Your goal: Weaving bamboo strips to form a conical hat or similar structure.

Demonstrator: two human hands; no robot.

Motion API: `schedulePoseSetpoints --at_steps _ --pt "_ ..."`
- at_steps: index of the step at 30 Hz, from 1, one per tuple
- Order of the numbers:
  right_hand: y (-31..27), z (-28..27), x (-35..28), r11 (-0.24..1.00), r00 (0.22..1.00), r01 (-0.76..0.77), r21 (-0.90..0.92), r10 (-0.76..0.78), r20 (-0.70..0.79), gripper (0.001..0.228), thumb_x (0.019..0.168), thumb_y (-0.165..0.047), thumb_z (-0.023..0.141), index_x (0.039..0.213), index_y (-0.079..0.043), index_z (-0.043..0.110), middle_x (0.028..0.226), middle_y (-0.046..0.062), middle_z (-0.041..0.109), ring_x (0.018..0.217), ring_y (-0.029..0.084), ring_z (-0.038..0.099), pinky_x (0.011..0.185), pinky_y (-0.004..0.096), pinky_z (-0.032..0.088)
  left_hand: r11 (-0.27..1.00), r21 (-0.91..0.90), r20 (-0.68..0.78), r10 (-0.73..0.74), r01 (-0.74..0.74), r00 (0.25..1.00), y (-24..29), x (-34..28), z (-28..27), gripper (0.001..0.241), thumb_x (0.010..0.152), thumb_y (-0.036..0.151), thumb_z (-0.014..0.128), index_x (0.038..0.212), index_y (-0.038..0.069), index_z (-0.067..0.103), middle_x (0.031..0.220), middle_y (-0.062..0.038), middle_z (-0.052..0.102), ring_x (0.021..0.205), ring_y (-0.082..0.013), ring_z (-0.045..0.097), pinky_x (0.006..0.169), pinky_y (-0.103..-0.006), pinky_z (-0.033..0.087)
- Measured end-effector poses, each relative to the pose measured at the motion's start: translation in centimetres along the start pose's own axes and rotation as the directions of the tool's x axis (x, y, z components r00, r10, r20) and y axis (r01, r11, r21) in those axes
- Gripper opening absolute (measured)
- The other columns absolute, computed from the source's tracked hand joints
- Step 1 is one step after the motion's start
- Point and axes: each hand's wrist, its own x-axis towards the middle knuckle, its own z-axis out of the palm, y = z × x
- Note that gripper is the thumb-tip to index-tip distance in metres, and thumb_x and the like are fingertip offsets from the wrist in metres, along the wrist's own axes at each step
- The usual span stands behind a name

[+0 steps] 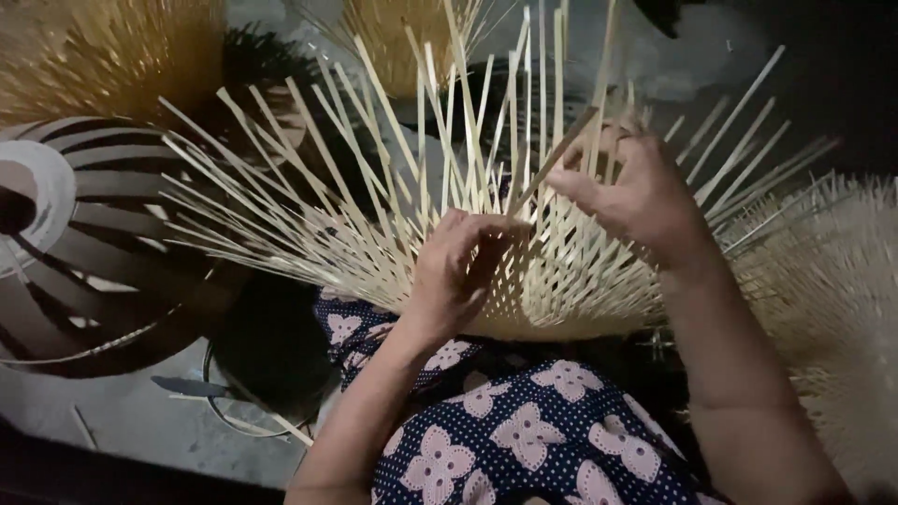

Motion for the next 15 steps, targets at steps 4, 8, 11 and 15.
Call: schedulePoseSetpoints --at_steps 4,8,11,15 --pt "0.1 0.0 -0.3 0.993 0.992 -0.086 -0.083 0.077 -0.100 0.023 0.094 -0.029 0.069 0.101 -0.006 0.067 0.087 0.012 0.068 0.071 0.022 0.065 0.070 0.037 0.061 0.999 -0.034 -0.008 -0.011 0.011 1.000 0.8 0.3 -0.5 0.029 0.096 -0.001 0.068 0.121 0.015 0.066 0.105 -0.001 0.073 0.089 -0.0128 0.065 0.074 -0.0251 0.056" --pt "0.4 -0.7 0.0 0.956 0.970 -0.201 -0.213 0.164 -0.181 0.025 0.096 -0.022 0.065 0.115 -0.006 0.063 0.091 0.016 0.067 0.074 0.022 0.069 0.076 0.035 0.063 0.998 -0.060 0.025 0.004 -0.002 1.000 0.8 0.5 -0.3 0.030 0.097 -0.004 0.067 0.124 0.010 0.065 0.108 -0.005 0.075 0.077 -0.0131 0.060 0.062 -0.0273 0.049" --pt "1.2 -1.3 0.6 0.977 0.984 0.177 0.119 -0.177 -0.012 0.040 0.093 -0.022 0.067 0.127 -0.004 0.055 0.109 0.016 0.067 0.092 0.020 0.069 0.081 0.036 0.063 0.997 -0.051 0.051 -0.055 0.058 0.997 1.5 0.4 -0.6 0.028 0.097 -0.002 0.068 0.121 0.013 0.069 0.097 -0.002 0.070 0.081 -0.0129 0.061 0.067 -0.0272 0.052" --pt "1.6 -1.1 0.7 0.951 1.000 0.011 0.309 -0.017 0.018 0.049 0.085 -0.024 0.074 0.128 -0.006 0.057 0.112 0.018 0.067 0.091 0.024 0.070 0.075 0.039 0.061 0.998 -0.070 0.023 -0.004 0.006 1.000 1.4 0.4 -0.4 0.025 0.097 -0.001 0.069 0.118 0.013 0.070 0.094 -0.001 0.069 0.080 -0.0130 0.061 0.068 -0.0276 0.050"
